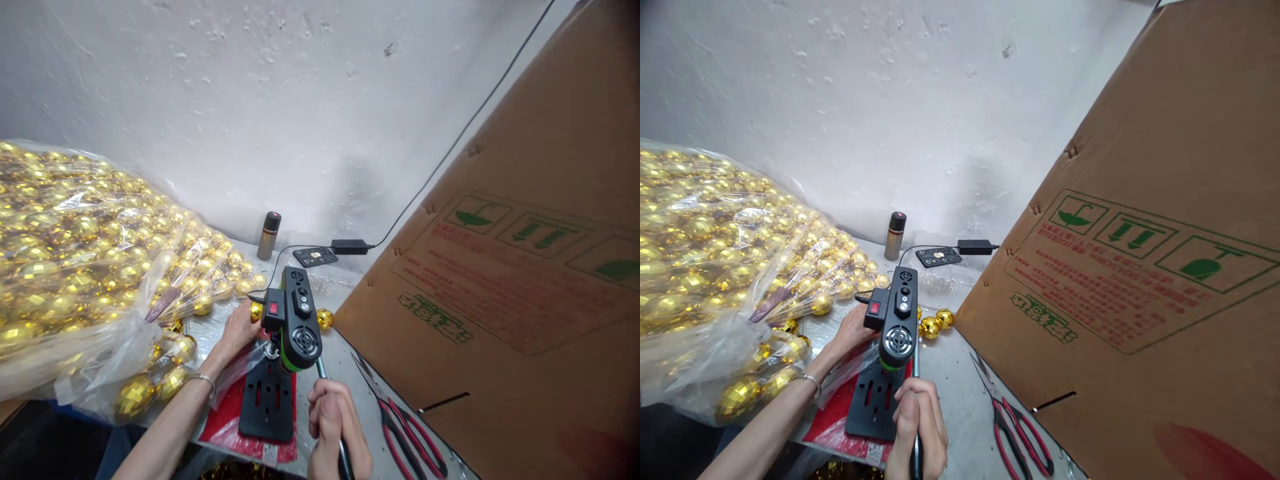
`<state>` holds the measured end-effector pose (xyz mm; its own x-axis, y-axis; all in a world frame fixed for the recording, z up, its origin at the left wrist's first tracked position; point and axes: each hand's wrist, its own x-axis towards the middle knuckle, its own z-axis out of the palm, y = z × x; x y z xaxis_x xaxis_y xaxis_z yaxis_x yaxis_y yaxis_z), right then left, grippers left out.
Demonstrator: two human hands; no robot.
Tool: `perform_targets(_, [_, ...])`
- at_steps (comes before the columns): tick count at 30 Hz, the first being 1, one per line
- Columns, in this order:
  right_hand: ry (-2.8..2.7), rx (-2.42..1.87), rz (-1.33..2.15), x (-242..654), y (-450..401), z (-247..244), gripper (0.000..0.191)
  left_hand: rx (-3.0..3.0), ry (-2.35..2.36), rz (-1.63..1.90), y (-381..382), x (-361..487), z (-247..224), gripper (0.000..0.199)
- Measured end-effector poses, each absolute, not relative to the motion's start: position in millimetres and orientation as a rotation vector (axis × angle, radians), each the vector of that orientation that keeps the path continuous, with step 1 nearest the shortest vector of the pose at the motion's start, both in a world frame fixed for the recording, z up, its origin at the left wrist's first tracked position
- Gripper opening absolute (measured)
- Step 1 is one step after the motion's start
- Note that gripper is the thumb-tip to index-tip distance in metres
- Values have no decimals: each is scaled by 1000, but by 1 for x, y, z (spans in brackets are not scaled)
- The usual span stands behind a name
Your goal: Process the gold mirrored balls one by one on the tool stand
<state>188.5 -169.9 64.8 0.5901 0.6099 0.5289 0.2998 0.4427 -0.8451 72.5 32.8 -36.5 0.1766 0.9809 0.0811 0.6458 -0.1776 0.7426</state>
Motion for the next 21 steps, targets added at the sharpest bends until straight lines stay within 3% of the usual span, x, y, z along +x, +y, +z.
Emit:
perform_targets(4, [-998,-1138,218,195,-165,70,49,1623,1572,904,-8,58,-40,44])
perform_targets(9, [-1161,-1094,132,206,-157,75,44,1203,1302,1134,-78,58,-64,67])
perform_targets(16, [-1225,-1052,83,209,-156,76,42,1620,1318,1297,-108,74,-109,56])
perform_targets(21, [-1236,-1038,71,209,-158,76,42,1805,1224,1193,-105,69,-106,54])
